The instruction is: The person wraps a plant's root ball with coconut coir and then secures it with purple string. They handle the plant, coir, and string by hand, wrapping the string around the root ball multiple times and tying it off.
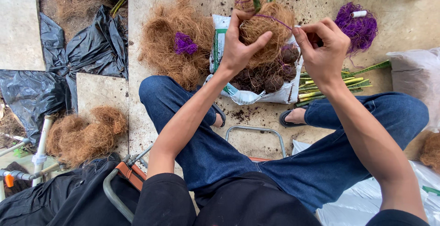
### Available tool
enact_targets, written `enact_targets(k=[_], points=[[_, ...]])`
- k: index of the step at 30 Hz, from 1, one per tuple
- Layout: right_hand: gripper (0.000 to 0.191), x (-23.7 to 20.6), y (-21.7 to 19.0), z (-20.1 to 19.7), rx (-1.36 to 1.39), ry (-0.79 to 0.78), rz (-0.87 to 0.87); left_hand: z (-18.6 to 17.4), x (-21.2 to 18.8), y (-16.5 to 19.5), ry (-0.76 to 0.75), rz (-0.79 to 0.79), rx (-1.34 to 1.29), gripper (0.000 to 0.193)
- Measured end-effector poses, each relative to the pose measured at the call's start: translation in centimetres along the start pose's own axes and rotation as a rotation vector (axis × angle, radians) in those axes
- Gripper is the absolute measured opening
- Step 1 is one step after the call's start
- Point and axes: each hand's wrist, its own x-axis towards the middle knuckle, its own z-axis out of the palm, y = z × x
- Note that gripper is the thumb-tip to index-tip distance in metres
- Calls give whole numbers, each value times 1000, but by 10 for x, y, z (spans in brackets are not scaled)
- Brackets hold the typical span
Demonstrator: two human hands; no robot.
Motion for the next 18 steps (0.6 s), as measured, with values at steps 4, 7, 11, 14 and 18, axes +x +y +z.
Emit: enact_targets(k=[4,7,11,14,18], points=[[24,0,2,4,77,-84,66,-1,2,-5,65,16,29,57],[24,-5,3,8,301,-140,161,-2,4,-10,127,5,-35,55],[23,-15,3,18,503,-317,406,-10,3,-14,166,-176,-429,63],[22,-17,2,38,561,-405,464,-10,-3,-19,84,-247,-690,69],[20,-10,3,47,587,-428,377,-9,-10,-33,-8,-356,-903,77]])
